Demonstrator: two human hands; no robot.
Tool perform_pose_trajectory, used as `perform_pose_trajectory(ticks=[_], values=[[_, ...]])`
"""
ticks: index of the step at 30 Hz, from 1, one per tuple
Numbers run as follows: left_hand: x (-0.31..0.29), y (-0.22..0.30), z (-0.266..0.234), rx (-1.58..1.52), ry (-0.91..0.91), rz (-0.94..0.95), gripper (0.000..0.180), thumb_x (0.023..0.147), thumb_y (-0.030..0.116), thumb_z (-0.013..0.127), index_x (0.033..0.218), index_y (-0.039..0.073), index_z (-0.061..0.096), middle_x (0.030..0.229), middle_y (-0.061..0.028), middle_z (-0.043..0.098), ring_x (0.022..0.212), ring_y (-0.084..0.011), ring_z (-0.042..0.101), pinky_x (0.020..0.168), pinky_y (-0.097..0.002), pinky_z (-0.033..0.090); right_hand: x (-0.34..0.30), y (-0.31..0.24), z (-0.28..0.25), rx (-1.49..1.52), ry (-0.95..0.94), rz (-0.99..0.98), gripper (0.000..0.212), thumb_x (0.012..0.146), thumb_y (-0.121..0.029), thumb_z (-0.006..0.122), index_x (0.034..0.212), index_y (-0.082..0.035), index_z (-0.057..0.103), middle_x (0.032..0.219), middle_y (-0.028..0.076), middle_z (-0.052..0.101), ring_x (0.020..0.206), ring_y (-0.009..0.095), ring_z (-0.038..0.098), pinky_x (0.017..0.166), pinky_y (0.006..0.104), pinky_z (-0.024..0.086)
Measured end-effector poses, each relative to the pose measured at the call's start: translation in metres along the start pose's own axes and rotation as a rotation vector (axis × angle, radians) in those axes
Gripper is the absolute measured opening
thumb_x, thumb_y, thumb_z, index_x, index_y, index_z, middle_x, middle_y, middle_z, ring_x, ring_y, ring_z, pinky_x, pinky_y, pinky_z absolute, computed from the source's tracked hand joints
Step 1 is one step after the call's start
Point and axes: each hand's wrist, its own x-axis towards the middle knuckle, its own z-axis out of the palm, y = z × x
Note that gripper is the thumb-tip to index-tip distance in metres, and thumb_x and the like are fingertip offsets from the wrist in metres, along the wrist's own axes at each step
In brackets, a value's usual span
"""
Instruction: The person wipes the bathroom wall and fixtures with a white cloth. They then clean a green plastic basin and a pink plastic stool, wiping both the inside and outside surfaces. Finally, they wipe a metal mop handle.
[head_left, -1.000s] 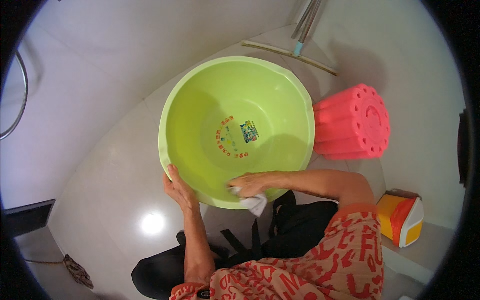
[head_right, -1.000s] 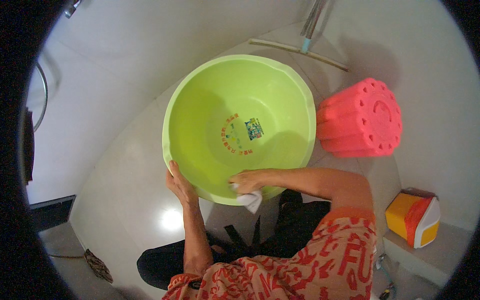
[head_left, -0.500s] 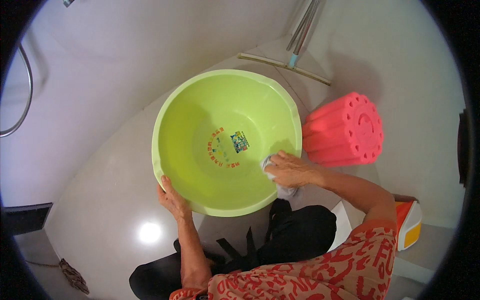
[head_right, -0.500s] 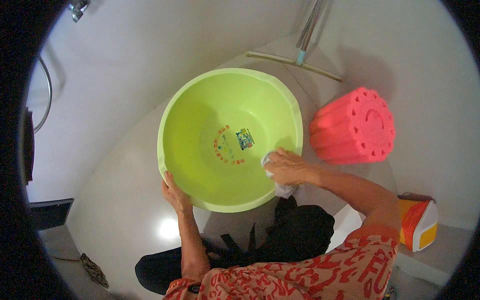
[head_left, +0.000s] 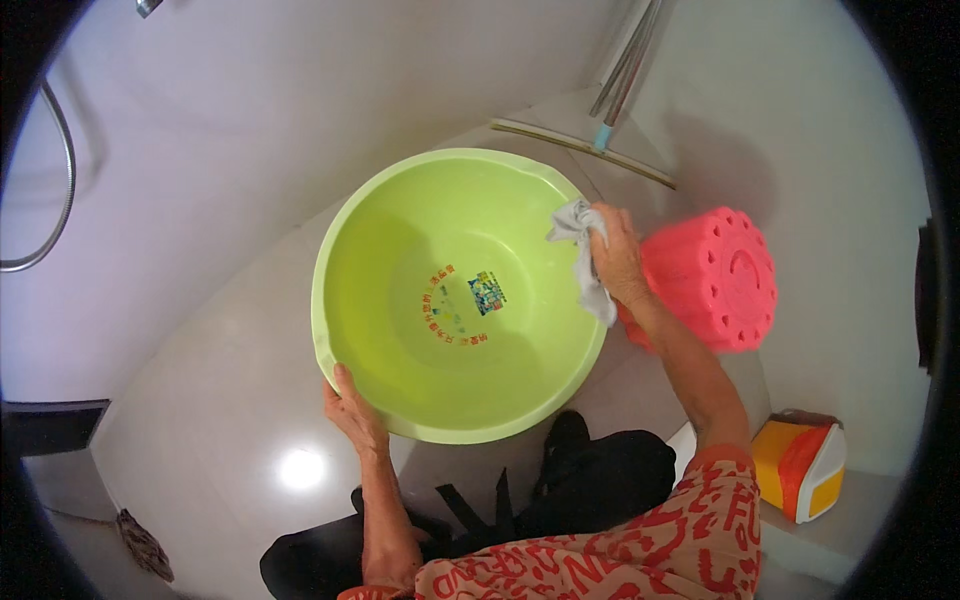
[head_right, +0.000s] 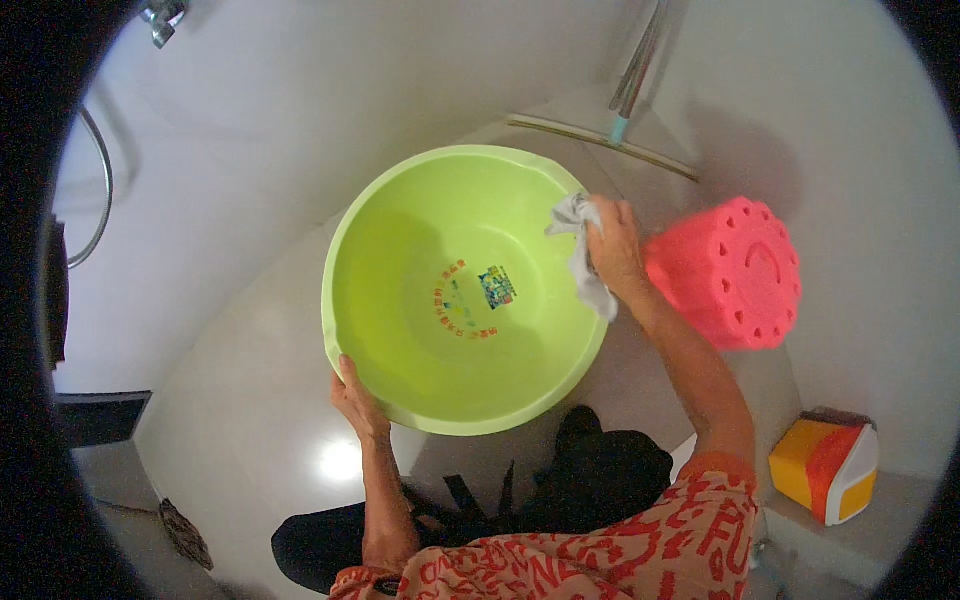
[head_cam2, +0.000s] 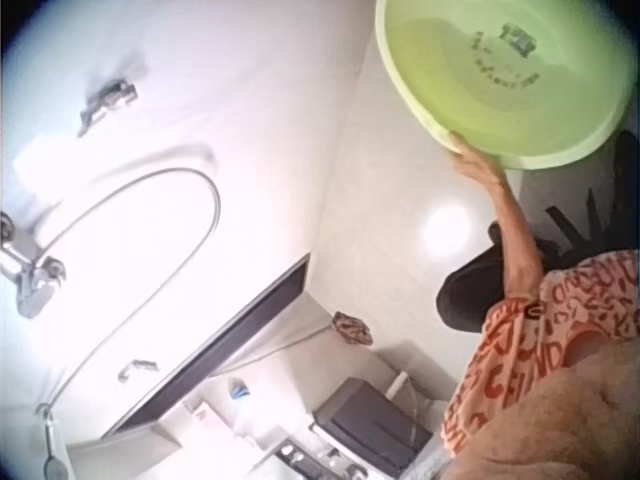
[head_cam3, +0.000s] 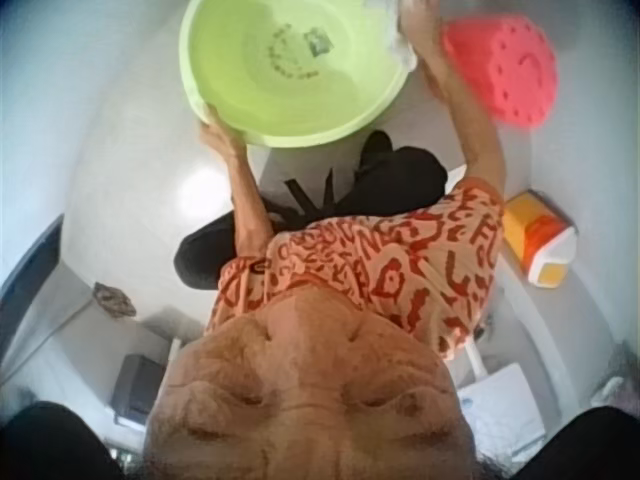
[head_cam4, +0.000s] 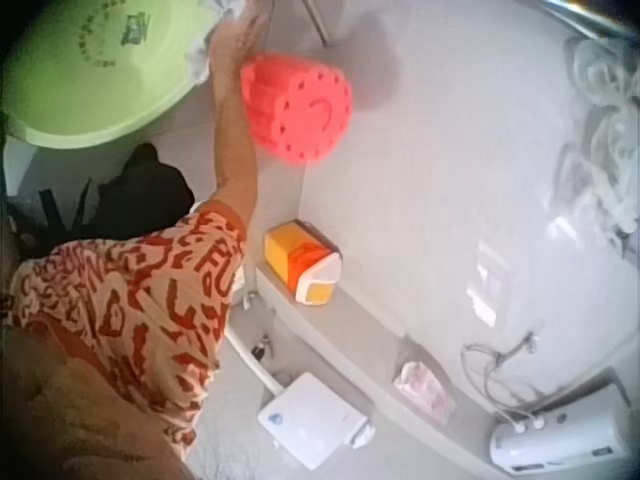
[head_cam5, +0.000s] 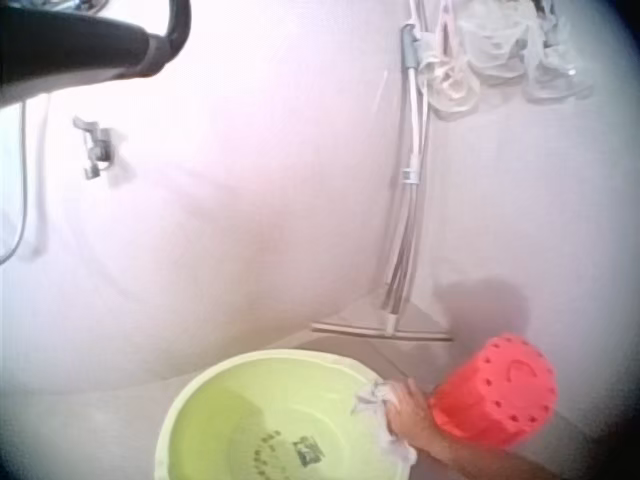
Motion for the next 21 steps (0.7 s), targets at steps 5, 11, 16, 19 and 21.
perform_pose_trajectory(ticks=[5,11,16,19,21], values=[[0.009,0.004,0.001,0.002,-0.011,0.002,0.042,0.097,0.037,0.049,0.111,-0.003,0.055,0.093,-0.0082,0.062,0.08,-0.0139,0.059,0.068,-0.0278,0.048,0.046,-0.011,0.011,-0.211,0.05,0.085,0.033,0.086,-0.014,0.054,0.119,-0.008,0.051,0.105,0.023,0.054,0.097,0.044,0.052,0.085,0.0479,0.043],[0.0,-0.01,0.002,-0.027,0.033,-0.01,0.037,0.098,0.033,0.049,0.109,-0.002,0.055,0.09,-0.0073,0.062,0.076,-0.0137,0.059,0.066,-0.0274,0.048,0.071,0.014,0.031,-0.071,0.012,0.291,0.031,0.086,-0.02,0.053,0.114,-0.006,0.054,0.109,0.025,0.058,0.099,0.045,0.055,0.084,0.0479,0.044],[0.001,-0.017,0.004,-0.124,0.102,-0.02,0.034,0.098,0.031,0.049,0.104,-0.001,0.056,0.088,-0.006,0.062,0.073,-0.0135,0.058,0.063,-0.0275,0.048,0.057,0.017,0.034,0.04,0.069,0.478,0.035,0.088,-0.025,0.051,0.116,-0.005,0.056,0.11,0.025,0.06,0.1,0.041,0.059,0.085,0.0456,0.045],[0.002,-0.011,0.003,-0.095,0.185,-0.093,0.032,0.098,0.03,0.049,0.103,-0.001,0.058,0.086,-0.0053,0.062,0.072,-0.014,0.058,0.062,-0.0279,0.048,0.025,0.01,0.013,0.633,0.054,0.919,0.042,0.091,-0.027,0.054,0.126,-0.005,0.05,0.11,0.014,0.06,0.096,0.029,0.06,0.075,0.0386,0.053],[0.002,-0.025,0.007,-0.052,0.174,-0.088,0.033,0.093,0.029,0.058,0.105,-0.002,0.058,0.088,-0.0061,0.063,0.073,-0.0152,0.06,0.064,-0.0286,0.049,-0.048,0.083,0.007,1.037,0.059,0.817,0.042,0.095,-0.029,0.048,0.129,-0.005,0.047,0.112,0.012,0.057,0.096,0.028,0.06,0.072,0.0382,0.056]])
